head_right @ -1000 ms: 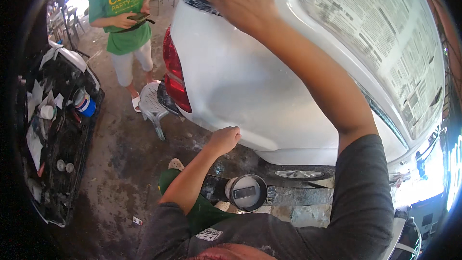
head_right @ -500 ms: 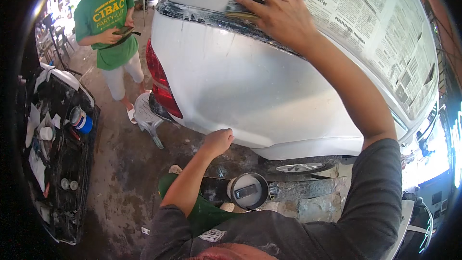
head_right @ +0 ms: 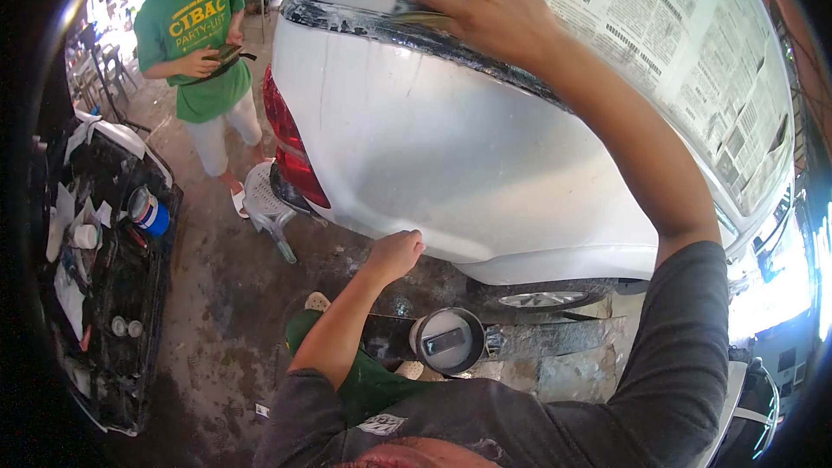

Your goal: The person sands the white body panels of a vehicle using a sanding block, frequently rinsing the block and the surface with water from a bucket and wiping the area with a cloth.

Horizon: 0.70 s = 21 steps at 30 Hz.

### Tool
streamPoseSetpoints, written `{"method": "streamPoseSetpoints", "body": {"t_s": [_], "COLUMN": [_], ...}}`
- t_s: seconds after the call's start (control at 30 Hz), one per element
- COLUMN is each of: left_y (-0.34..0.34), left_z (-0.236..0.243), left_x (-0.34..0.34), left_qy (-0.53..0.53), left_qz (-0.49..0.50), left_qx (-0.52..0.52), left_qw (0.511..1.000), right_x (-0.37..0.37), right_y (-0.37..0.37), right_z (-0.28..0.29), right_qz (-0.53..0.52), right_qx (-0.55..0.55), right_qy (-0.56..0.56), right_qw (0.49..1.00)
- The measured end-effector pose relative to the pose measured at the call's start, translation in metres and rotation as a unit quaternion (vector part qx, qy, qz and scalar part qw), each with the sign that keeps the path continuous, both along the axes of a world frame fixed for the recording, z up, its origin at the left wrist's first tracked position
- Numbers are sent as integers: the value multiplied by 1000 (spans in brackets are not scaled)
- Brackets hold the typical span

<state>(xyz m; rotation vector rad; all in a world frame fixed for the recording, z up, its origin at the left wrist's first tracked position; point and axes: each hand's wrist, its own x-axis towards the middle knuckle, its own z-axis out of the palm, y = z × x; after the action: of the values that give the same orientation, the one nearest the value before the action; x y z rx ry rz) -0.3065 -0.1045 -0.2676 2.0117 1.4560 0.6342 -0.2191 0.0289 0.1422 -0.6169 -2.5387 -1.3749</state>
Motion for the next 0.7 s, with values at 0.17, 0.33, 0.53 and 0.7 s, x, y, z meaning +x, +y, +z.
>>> {"method": "streamPoseSetpoints", "body": {"t_s": [0.17, 0.33, 0.53, 0.7], "left_y": [5, 1, 10, 15], "left_z": [-6, 3, 0, -16], "left_x": [-1, 1, 11, 14], "left_qy": [-3, -9, -1, -8], "left_qz": [8, 2, -14, -7], "left_qx": [2, 3, -10, 36], "left_qw": [1000, 1000, 1000, 999], "right_x": [-25, -17, -97, -115], "right_y": [-2, 3, 16, 29], "right_z": [2, -3, -14, -28], "right_qz": [29, 98, 173, 183], "right_qx": [26, 10, 48, 119], "right_qy": [-25, 21, 79, 57], "right_qw": [999, 995, 981, 974]}}
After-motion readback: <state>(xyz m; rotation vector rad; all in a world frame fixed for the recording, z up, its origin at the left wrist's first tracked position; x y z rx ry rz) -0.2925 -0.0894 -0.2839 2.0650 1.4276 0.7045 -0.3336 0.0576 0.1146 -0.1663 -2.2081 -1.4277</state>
